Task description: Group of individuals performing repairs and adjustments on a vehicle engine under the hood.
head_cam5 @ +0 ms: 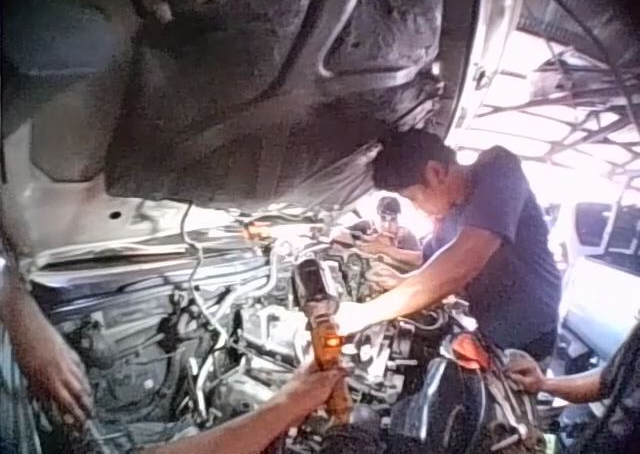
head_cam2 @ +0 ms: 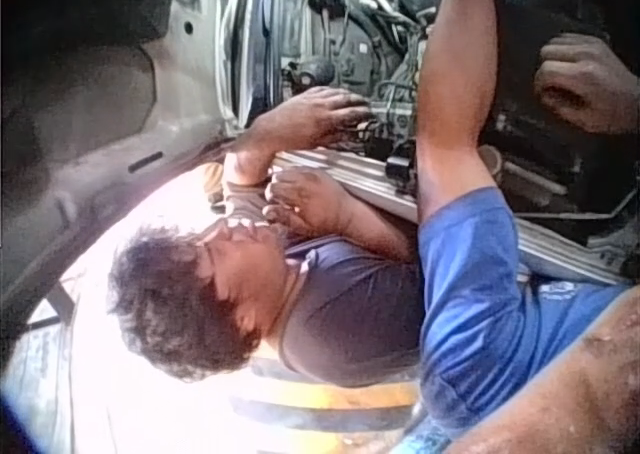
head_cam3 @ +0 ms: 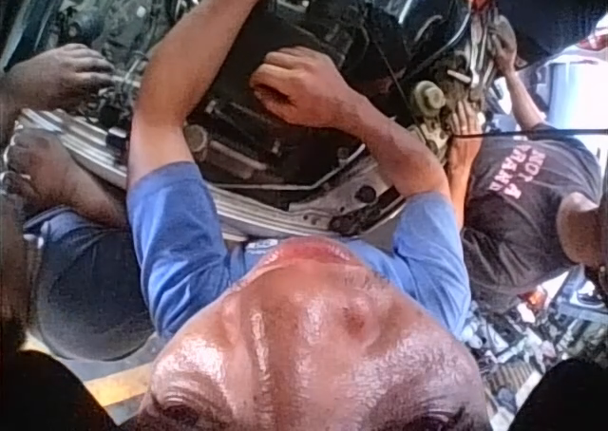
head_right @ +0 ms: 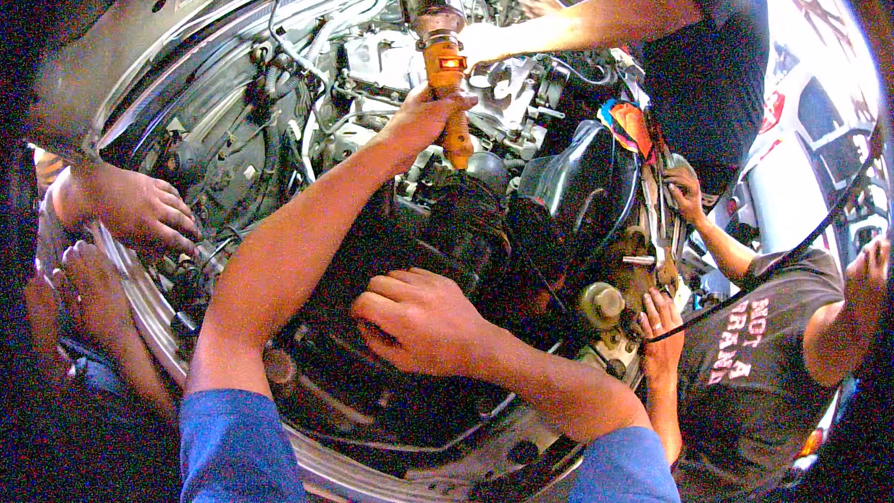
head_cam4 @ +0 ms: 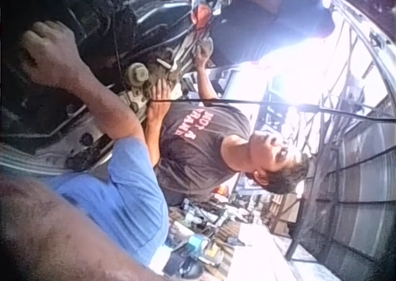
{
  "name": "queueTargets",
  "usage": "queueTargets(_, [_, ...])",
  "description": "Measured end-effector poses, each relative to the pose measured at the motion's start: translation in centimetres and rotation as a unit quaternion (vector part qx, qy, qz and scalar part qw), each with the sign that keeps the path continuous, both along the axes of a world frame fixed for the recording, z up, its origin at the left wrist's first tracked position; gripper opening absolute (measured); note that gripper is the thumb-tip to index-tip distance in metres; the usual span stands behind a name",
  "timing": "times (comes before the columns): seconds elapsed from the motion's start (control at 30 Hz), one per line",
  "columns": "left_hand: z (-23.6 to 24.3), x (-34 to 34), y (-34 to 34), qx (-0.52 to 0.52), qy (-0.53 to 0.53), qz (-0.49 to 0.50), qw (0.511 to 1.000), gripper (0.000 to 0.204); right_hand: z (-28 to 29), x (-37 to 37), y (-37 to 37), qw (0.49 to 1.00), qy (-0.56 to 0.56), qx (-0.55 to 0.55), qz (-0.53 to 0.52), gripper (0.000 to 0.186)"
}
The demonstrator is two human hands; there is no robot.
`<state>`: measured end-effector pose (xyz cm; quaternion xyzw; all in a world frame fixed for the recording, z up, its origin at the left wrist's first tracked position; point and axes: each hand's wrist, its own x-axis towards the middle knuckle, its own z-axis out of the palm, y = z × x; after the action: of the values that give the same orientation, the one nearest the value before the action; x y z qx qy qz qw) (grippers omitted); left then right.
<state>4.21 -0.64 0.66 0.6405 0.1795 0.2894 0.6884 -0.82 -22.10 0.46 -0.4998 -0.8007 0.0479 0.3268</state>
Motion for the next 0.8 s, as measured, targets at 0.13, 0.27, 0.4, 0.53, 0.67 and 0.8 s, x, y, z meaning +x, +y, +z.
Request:
queueTargets(0.13, [-0.2, 0.2, 0.3, 0.016, 0.015, -0.001, 1.0, 0.032, 0.1, -0.1, -0.1, 1.0, -0.004, 0.003, -0.004, 0.014])
queueTargets(0.27, [0.0, 0.0, 0.2, 0.01, 0.022, -0.005, 1.0, 0.031, -0.2, 0.0, -0.2, 1.0, -0.009, -0.014, -0.012, 0.019])
queueTargets(0.4, [0.3, -0.2, -0.2, 0.006, 0.023, -0.006, 1.0, 0.031, -0.3, 0.0, -0.2, 1.0, -0.005, -0.004, -0.01, 0.018])
queueTargets(0.53, [0.4, -0.4, -0.3, 0.004, 0.001, -0.006, 1.0, 0.031, -0.2, 0.0, -0.3, 1.0, 0.001, 0.009, -0.005, 0.016])
queueTargets(0.67, [0.4, -0.3, -0.1, 0.003, 0.025, -0.003, 1.0, 0.031, -0.1, 0.2, -0.4, 1.0, -0.005, -0.02, 0.0, 0.022])
queueTargets(0.8, [0.0, -0.1, 0.6, 0.01, 0.019, -0.014, 1.0, 0.031, -0.2, 0.1, -0.2, 1.0, -0.003, -0.008, 0.002, 0.02])
